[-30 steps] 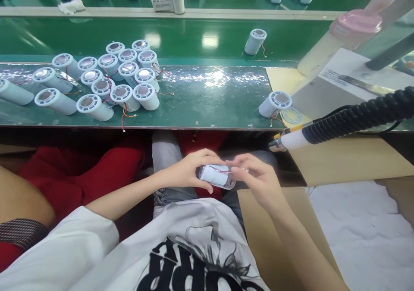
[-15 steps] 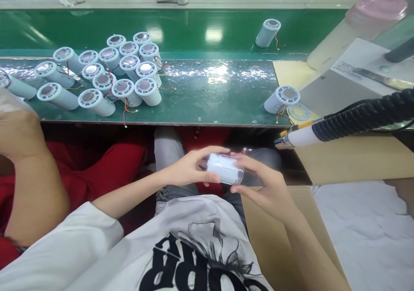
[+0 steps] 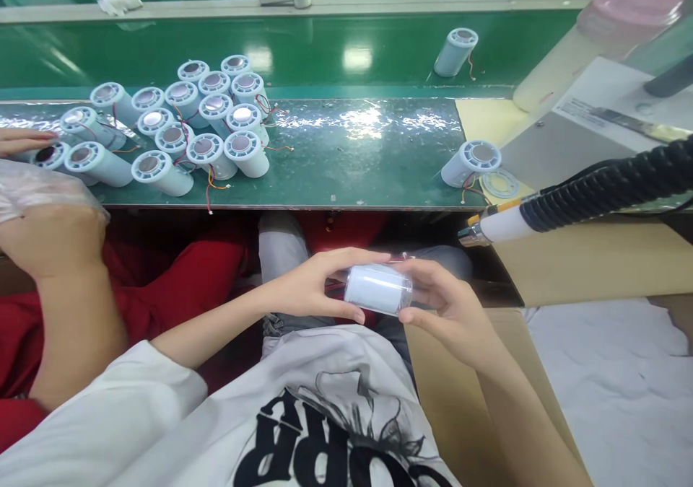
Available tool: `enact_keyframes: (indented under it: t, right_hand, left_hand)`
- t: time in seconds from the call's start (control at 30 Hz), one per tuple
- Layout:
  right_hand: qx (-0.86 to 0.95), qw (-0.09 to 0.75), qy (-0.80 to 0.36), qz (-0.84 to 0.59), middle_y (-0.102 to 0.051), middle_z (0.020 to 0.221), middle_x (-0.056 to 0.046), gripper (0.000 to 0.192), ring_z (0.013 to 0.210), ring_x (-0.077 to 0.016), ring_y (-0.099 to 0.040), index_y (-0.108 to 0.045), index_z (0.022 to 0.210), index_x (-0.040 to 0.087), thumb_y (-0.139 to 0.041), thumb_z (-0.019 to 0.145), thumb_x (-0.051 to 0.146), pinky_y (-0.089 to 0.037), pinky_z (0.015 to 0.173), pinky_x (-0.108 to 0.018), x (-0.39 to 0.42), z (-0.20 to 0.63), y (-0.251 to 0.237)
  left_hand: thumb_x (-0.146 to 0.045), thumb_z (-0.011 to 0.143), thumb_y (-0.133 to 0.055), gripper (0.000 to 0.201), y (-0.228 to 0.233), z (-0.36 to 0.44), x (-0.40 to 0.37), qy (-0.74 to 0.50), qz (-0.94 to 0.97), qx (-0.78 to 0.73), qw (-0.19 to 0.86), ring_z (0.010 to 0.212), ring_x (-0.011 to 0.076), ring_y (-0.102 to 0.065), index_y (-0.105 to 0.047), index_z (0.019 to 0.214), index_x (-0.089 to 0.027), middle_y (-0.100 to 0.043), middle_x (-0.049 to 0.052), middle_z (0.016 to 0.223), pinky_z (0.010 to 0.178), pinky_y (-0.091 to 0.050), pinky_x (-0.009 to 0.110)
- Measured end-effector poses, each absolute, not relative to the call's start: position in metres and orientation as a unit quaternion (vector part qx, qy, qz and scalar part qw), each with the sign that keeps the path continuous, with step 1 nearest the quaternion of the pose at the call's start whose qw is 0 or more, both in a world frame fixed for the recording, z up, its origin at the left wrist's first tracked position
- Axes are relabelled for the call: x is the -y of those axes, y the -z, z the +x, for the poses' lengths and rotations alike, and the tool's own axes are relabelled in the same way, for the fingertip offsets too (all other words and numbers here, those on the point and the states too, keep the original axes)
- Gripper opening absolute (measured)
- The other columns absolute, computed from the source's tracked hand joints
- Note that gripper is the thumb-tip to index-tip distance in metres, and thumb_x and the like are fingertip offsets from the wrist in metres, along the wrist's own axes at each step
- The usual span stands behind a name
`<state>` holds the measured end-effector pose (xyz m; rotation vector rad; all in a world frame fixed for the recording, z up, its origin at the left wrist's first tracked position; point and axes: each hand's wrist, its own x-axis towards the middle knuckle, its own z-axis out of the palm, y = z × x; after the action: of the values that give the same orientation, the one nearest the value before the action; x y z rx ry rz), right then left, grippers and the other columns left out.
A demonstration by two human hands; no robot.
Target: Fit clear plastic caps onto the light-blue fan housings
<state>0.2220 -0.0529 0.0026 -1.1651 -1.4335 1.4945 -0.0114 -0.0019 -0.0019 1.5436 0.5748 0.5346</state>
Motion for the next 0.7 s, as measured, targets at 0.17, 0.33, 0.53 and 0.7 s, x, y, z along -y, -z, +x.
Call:
enact_keyframes:
  t: [0.17,0.33,0.53,0.7]
  right_hand:
    - [0.514,0.385,-0.622,-0.449,-0.066,0.113,-0.006,0.038,0.100,-0.0209,-0.065,-0.058,0.110,0.026,-0.076,0.077,0.034,-0.059,0.078,-0.030,0.053,0.220,0.000]
    - [0.467,0.385,-0.656,-0.451,-0.069,0.099,-0.006,0.037,0.092,-0.0201,-0.067,-0.057,0.107,0.023,-0.074,0.077,0.039,-0.058,0.072,-0.028,0.052,0.216,0.000]
    - [0.410,0.380,-0.681,-0.472,-0.068,0.083,-0.002,0.038,0.074,-0.0173,-0.067,-0.056,0.099,0.022,-0.073,0.075,0.045,-0.058,0.062,-0.027,0.050,0.211,0.001]
    - [0.345,0.360,-0.718,-0.486,-0.065,0.071,0.001,0.045,0.054,-0.0134,-0.063,-0.053,0.095,0.019,-0.071,0.073,0.054,-0.057,0.051,-0.026,0.051,0.209,0.006]
  left_hand:
    - [-0.026,0.068,-0.080,0.077,-0.001,-0.011,0.002,-0.228,0.683,-0.255,0.646,0.128,0.0289,-0.050,-0.047,0.138,-0.030,-0.050,0.011,0.142,0.096,-0.050,0.036]
    - [-0.026,0.069,-0.079,0.076,-0.002,-0.011,0.001,-0.224,0.693,-0.260,0.634,0.128,0.0275,-0.049,-0.047,0.138,-0.030,-0.050,0.010,0.141,0.098,-0.049,0.035]
    - [-0.026,0.069,-0.079,0.077,0.000,-0.013,0.000,-0.222,0.700,-0.253,0.630,0.129,0.0266,-0.048,-0.046,0.138,-0.030,-0.050,0.010,0.141,0.099,-0.048,0.034]
    - [-0.026,0.069,-0.079,0.077,0.001,-0.013,0.000,-0.219,0.700,-0.251,0.631,0.130,0.0273,-0.048,-0.046,0.138,-0.029,-0.049,0.011,0.142,0.101,-0.047,0.036]
